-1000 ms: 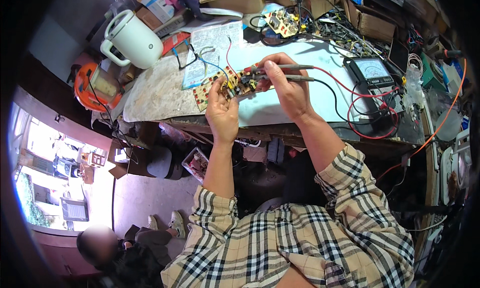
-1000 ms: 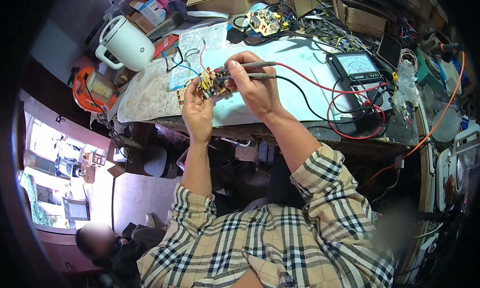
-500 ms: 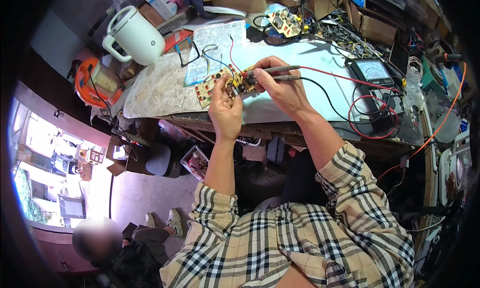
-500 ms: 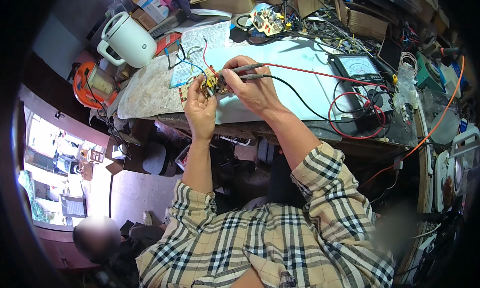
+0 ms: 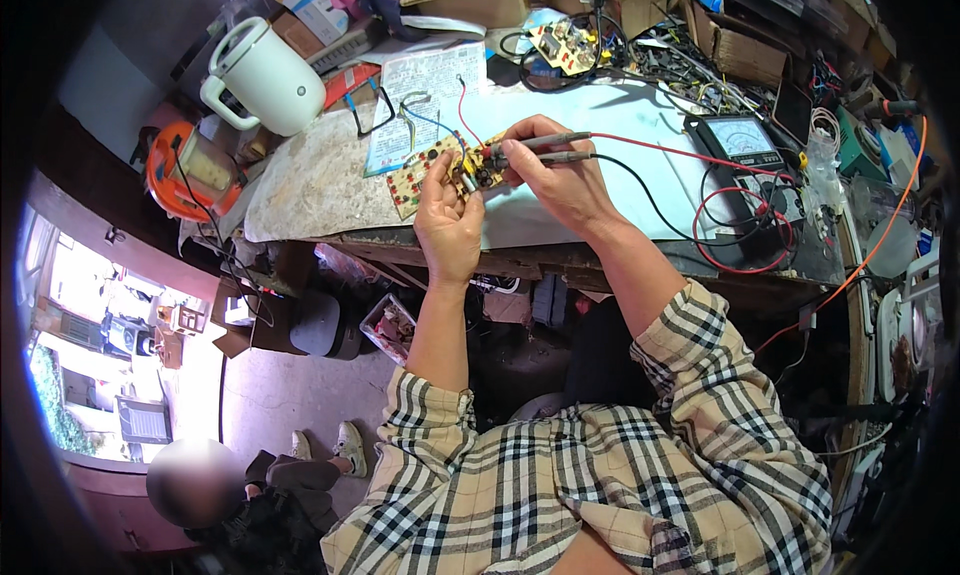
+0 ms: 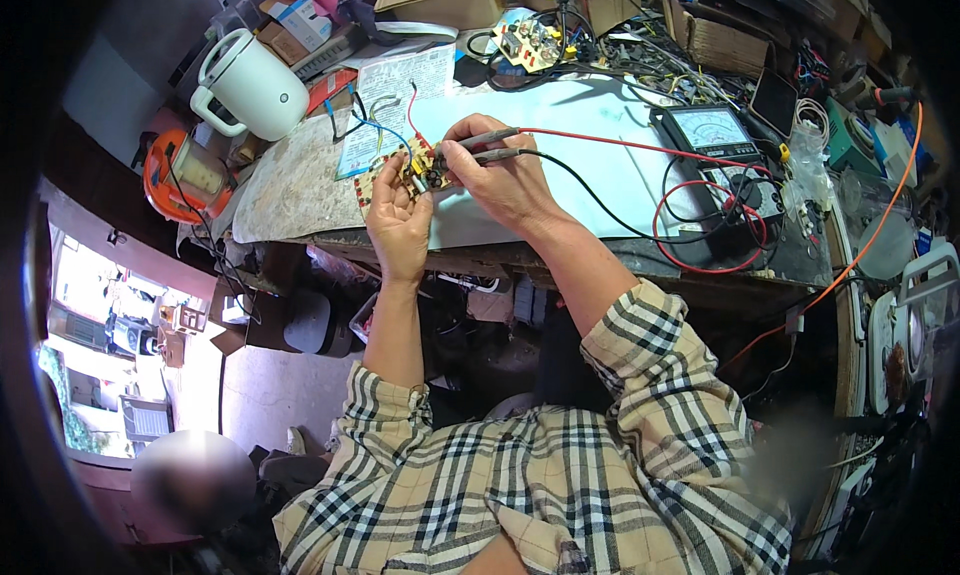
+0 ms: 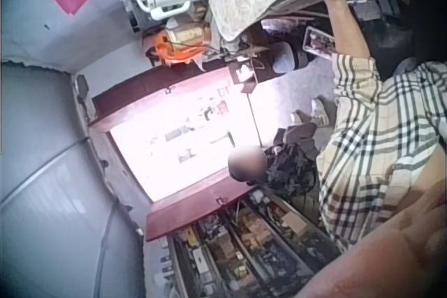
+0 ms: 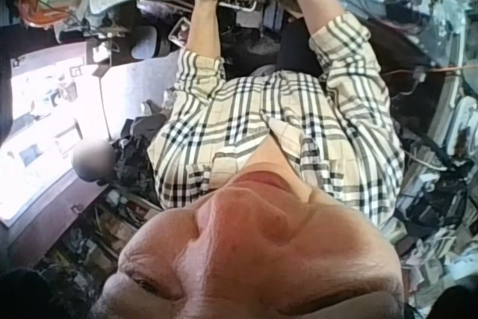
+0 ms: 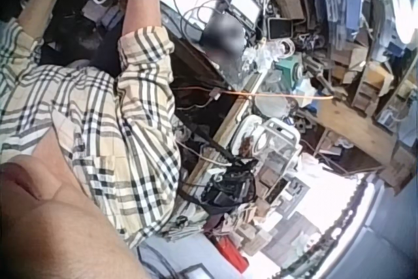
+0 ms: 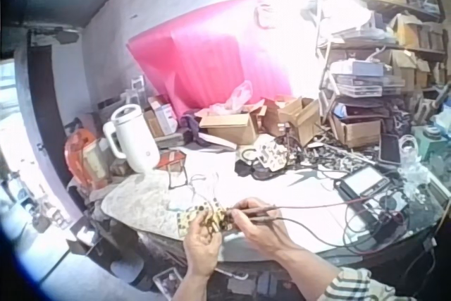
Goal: The person sits on the floor and uses a multimeter to test points on a small circuit board. They then retrieve a larger green circuit board from under the table, connect wires, and continue testing with the multimeter.
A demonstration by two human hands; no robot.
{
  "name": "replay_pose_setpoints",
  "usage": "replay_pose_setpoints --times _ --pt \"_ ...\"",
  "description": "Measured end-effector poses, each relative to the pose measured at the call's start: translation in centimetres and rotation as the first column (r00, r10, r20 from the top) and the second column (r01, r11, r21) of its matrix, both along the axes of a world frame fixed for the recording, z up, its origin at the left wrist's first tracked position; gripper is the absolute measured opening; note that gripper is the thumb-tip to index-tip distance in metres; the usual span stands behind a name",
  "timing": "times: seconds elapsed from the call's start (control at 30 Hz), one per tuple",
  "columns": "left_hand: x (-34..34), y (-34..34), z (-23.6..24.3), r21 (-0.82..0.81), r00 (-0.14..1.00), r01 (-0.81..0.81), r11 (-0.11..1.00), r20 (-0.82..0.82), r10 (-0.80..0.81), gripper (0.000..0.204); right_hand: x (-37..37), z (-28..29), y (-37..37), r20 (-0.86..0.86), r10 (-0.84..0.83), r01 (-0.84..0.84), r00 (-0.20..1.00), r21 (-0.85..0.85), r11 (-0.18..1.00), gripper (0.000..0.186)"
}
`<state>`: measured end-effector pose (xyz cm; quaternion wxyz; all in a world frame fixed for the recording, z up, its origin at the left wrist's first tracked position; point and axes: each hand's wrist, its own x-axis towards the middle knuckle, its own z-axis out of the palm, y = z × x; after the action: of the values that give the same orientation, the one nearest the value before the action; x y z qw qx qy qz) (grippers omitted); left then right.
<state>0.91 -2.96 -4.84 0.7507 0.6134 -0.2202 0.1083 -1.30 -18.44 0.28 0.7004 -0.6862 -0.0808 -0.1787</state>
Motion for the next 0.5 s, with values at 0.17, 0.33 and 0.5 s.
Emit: replay_pose_setpoints --times 0.17,0.33,0.5 --pt "-0.1 0.0 0.1 -0.006 1.000 0.000 1.000 -0.012 0.000 0.060 0.1 -0.3 0.1 0.030 -0.004 0.003 1.000 0.015 1.000 0.021" --pt "0.5 -0.1 -0.5 -0.031 0.999 0.020 0.999 0.032 -0.019 0.058 1.0 -1.3 -0.2 0.067 -0.027 0.024 0.997 0.046 0.999 0.019" --pt "0.4 0.0 -0.1 -0.001 0.999 0.025 1.000 0.039 -0.025 0.057 0.4 -0.3 -0.3 0.107 -0.004 0.007 0.994 -0.035 0.999 0.019"
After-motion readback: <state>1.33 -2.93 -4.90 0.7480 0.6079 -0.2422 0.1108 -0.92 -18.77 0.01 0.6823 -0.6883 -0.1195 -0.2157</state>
